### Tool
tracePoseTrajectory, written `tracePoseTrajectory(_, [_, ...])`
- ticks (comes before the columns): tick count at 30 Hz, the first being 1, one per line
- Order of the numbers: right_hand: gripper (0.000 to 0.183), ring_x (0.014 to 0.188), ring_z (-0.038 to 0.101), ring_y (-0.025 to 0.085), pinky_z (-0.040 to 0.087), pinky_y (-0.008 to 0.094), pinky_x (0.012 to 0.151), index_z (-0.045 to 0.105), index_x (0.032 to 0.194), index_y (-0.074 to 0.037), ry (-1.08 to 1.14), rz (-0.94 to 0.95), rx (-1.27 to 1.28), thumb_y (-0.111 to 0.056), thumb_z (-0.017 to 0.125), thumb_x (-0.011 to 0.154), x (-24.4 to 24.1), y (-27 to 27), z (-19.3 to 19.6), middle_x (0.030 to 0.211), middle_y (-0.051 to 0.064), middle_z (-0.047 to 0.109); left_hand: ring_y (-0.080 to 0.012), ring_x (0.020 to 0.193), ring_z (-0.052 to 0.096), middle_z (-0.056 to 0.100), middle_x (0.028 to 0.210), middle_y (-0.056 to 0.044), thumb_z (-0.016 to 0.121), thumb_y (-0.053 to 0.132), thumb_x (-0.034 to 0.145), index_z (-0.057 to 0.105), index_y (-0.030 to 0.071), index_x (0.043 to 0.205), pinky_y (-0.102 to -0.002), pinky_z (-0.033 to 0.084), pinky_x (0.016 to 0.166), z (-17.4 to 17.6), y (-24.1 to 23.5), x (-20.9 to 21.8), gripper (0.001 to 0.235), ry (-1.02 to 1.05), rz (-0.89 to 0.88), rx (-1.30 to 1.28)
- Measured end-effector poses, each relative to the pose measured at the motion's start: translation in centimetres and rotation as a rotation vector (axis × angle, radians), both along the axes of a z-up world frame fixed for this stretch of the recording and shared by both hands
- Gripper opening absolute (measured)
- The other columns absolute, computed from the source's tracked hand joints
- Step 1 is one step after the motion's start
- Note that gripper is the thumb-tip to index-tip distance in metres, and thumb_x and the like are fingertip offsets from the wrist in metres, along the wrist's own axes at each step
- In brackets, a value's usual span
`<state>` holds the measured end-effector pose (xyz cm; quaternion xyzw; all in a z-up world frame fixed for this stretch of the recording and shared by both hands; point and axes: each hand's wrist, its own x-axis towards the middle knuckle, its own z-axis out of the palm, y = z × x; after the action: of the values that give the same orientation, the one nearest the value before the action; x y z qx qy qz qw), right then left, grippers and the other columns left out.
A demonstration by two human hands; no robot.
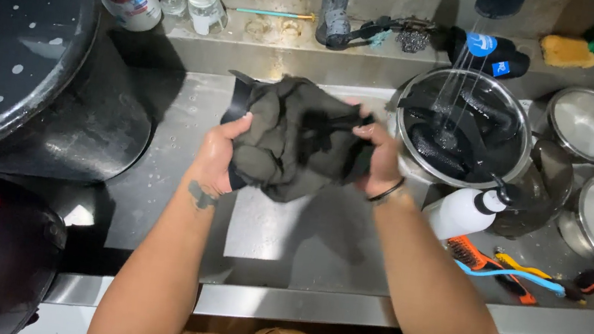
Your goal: Cleaning a black baseball cap in a sink using a sponge, brush, and soap.
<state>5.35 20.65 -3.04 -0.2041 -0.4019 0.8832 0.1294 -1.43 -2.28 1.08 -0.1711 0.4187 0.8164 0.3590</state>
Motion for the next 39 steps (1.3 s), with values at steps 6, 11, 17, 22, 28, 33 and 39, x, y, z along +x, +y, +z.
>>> tracePoseTrajectory(6, [0.077,0.135,0.053,0.039,0.042,0.057,0.114,0.054,0.148,-0.016,-0.108,0.355,-0.425,-0.063,0.068,0.088,-0.4,-8.0,-4.6,0.148,0.020,0.055,-0.0429,0.129,0.059,0.058,0.146,-0.021,0.071,0.038,0.092,0.055,0.009,0.147,-0.059,0.051,0.105,-8.8,2.4,0.0,0.064,0.048,-0.261,0.283])
tracePoseTrajectory(11, [0.024,0.133,0.051,0.047,0.043,0.046,0.116,0.075,0.121,-0.020,-0.029,0.296,1.152,-0.018,0.060,0.102,-1.9,-4.8,-4.3,0.150,0.031,0.047,-0.0366,0.141,0.048,0.044,0.157,-0.020,0.070,0.031,0.095,0.039,0.003,0.154,-0.054,0.046,0.112,-3.9,2.5,2.5,0.072,0.455,-0.229,0.081])
tracePoseTrajectory(17, [0.068,0.107,0.065,0.034,0.056,0.045,0.091,0.056,0.145,-0.020,-0.462,0.077,1.272,-0.012,0.072,0.079,-0.7,8.5,10.3,0.129,0.014,0.059,-0.0388,0.143,0.044,0.042,0.160,-0.021,0.053,0.030,0.103,0.032,0.002,0.158,-0.051,0.043,0.112,-1.0,0.3,1.2,0.066,0.873,-0.414,-0.274])
tracePoseTrajectory(22, [0.080,0.125,0.062,0.035,0.048,0.049,0.104,0.056,0.145,-0.032,-0.953,0.475,1.802,-0.057,0.078,0.072,-4.1,22.4,4.9,0.139,0.011,0.064,-0.0243,0.110,0.071,0.072,0.127,-0.010,0.046,0.023,0.106,0.058,0.010,0.142,-0.038,0.058,0.091,-1.9,1.1,1.0,0.040,0.952,-0.357,-0.598])
tracePoseTrajectory(28, [0.092,0.146,0.041,0.041,0.033,0.053,0.120,0.036,0.153,-0.022,-1.059,0.848,1.649,-0.071,0.068,0.081,-3.4,23.4,-0.5,0.162,0.023,0.032,-0.0329,0.104,0.072,0.074,0.115,-0.010,0.057,0.024,0.100,0.067,0.014,0.131,-0.046,0.060,0.087,-3.2,1.2,0.6,0.034,1.173,-0.502,-0.955])
tracePoseTrajectory(33, [0.081,0.145,0.044,0.037,0.036,0.050,0.121,0.041,0.149,-0.018,-1.020,0.897,1.735,-0.067,0.061,0.088,-3.0,24.1,-2.2,0.160,0.022,0.038,-0.0325,0.092,0.073,0.074,0.098,-0.011,0.057,0.033,0.101,0.074,0.012,0.112,-0.045,0.060,0.080,-3.8,1.9,0.6,0.029,1.313,-0.603,-1.156])
tracePoseTrajectory(39, [0.034,0.123,0.066,0.032,0.050,0.044,0.109,0.073,0.121,-0.021,-0.842,0.741,1.902,-0.036,0.062,0.092,-2.7,25.8,-0.8,0.128,0.012,0.072,-0.0326,0.099,0.073,0.074,0.110,-0.007,0.053,0.037,0.102,0.071,0.017,0.122,-0.047,0.059,0.086,-4.6,1.5,0.6,0.034,1.378,-0.649,-1.221])
